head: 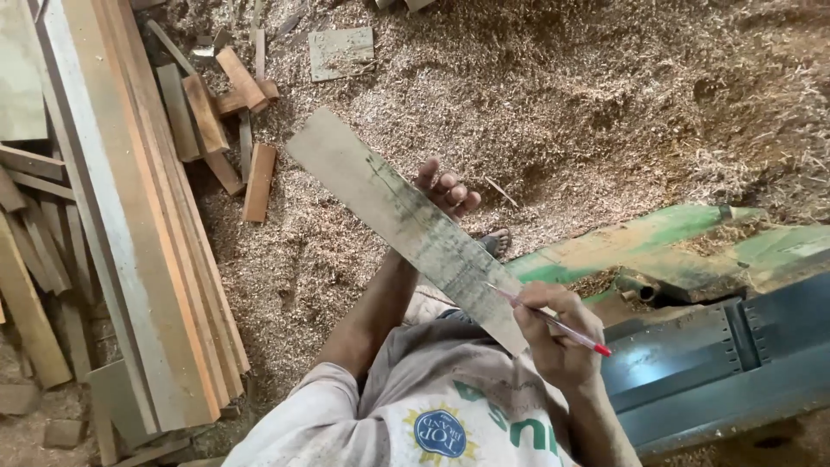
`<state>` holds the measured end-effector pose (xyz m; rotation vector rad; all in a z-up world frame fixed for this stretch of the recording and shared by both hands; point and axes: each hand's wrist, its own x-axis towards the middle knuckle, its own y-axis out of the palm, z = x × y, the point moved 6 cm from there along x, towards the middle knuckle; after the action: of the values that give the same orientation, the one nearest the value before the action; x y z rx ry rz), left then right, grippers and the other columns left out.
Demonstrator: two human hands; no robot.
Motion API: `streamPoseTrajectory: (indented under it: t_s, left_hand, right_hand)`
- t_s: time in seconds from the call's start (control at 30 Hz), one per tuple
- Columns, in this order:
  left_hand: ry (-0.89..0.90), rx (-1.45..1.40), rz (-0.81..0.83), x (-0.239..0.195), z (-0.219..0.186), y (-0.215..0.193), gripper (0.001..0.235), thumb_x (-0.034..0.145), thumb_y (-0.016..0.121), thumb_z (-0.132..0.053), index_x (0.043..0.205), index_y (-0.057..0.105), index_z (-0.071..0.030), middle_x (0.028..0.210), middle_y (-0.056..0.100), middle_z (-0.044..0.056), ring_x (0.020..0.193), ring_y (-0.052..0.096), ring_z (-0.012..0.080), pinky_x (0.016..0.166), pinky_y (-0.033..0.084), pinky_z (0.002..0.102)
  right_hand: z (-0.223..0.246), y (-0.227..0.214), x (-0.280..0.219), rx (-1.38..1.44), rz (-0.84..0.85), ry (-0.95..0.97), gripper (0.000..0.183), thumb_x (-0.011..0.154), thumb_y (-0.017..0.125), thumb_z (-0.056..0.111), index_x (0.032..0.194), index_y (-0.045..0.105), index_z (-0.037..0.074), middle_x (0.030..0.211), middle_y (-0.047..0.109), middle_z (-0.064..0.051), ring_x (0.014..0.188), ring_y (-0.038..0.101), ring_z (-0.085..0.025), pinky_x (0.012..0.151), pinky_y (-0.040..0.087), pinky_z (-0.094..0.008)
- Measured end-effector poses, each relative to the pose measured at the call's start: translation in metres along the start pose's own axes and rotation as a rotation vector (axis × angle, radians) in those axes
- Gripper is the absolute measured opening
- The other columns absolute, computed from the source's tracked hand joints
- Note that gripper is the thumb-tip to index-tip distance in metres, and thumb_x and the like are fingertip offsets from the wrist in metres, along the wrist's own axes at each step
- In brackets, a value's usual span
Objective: Selecting, inspecting, and feeding wooden boards through a jointer machine to square the edges.
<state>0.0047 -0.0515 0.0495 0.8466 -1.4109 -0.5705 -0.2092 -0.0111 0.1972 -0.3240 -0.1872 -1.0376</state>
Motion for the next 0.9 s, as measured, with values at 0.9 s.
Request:
streamPoseTrajectory:
  t_s: [0.9]
  left_hand:
    - [-0.062, -0.09, -0.211, -0.004, 0.008, -0.001, 0.062, 0.104, 0.045, -0.051, 0.157, 0.04, -0.018, 0.142, 0.052, 0.019, 0.131, 0.052, 0.0384, 0.124, 0.029, 0.058]
  right_hand:
    - [0.014, 0.055, 0.038, -0.175, 0.074, -0.27, 0.005, 0.093, 0.071, 0.007, 0.095, 0.073, 0.003, 0.078, 0.07, -0.014, 0.061, 0.066, -0.035, 0.064, 0.055, -0.044]
